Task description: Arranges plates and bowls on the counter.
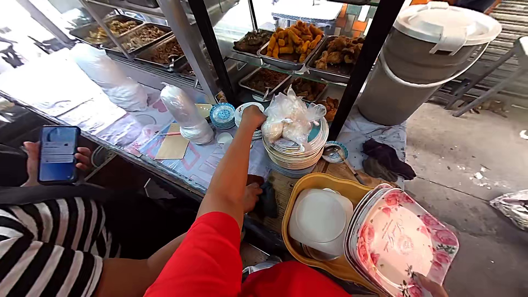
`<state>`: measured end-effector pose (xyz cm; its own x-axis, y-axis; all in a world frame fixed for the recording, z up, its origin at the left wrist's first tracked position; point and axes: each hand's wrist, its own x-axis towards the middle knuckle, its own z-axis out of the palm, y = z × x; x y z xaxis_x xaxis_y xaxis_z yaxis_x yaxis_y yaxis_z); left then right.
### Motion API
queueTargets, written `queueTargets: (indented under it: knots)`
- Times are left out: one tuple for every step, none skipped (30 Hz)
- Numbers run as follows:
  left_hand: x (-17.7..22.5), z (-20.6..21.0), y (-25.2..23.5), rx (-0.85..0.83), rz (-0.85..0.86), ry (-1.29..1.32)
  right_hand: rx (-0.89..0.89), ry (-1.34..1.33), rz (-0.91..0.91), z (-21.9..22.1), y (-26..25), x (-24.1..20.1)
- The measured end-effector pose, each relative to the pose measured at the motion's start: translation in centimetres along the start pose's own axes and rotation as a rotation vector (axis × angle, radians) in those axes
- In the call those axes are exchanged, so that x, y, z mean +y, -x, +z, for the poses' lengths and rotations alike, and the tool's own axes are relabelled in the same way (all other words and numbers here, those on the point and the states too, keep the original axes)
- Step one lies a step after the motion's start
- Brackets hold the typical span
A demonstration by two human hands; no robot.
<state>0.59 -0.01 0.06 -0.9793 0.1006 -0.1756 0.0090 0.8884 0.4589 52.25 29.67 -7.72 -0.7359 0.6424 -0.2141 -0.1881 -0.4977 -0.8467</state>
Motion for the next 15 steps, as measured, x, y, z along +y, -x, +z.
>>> queueTargets:
  knots:
    - [0.0,0.0,0.2,0.007,-0.008,-0.001,-0.001,-0.009,-0.003,0.0,0.0,0.0]
    - [0.1,0.0,0.3,0.013,-0.012,-0.014,-0.002,-0.014,-0.002,0.1,0.0,-0.1]
    - [0.2,0.0,0.5,0.014,-0.019,-0.025,0.000,-0.009,0.003,0.0,0.0,-0.1]
    - [0.4,0.0,0.6,0.011,-0.025,-0.034,0.009,-0.004,0.008,0.0,0.0,-0.1]
    - [0.5,-0.1,0.7,0.007,-0.030,-0.046,0.018,-0.010,0.012,0.1,0.0,-0.1]
    - [0.6,-0.1,0.7,0.006,-0.035,-0.057,0.024,-0.010,0.015,0.1,0.0,-0.1]
    - [0.5,-0.1,0.6,0.003,-0.041,-0.061,0.027,-0.008,0.017,0.1,0.0,-0.1]
    - [0.4,-0.1,0.5,0.003,-0.049,-0.056,0.029,-0.007,0.017,0.2,0.0,-0.1]
    - [0.3,0.0,0.5,0.006,-0.059,-0.041,0.030,-0.009,0.015,0.2,0.1,-0.1]
    - [0.0,0.0,0.4,0.013,-0.071,-0.016,0.032,-0.004,0.010,0.2,0.1,-0.1]
    - [-0.2,0.1,0.4,0.022,-0.084,0.019,0.035,0.012,0.008,0.4,0.1,-0.1]
    - [-0.4,0.2,0.4,0.039,-0.095,0.057,0.042,0.023,0.008,0.6,0.1,-0.2]
    - [-0.6,0.3,0.6,0.056,-0.108,0.100,0.047,0.027,0.011,0.7,0.2,-0.3]
    - [-0.7,0.4,0.7,0.071,-0.124,0.148,0.055,0.030,0.012,0.9,0.2,-0.3]
    - [-0.8,0.6,0.7,0.081,-0.141,0.207,0.057,0.030,0.013,0.9,0.1,-0.3]
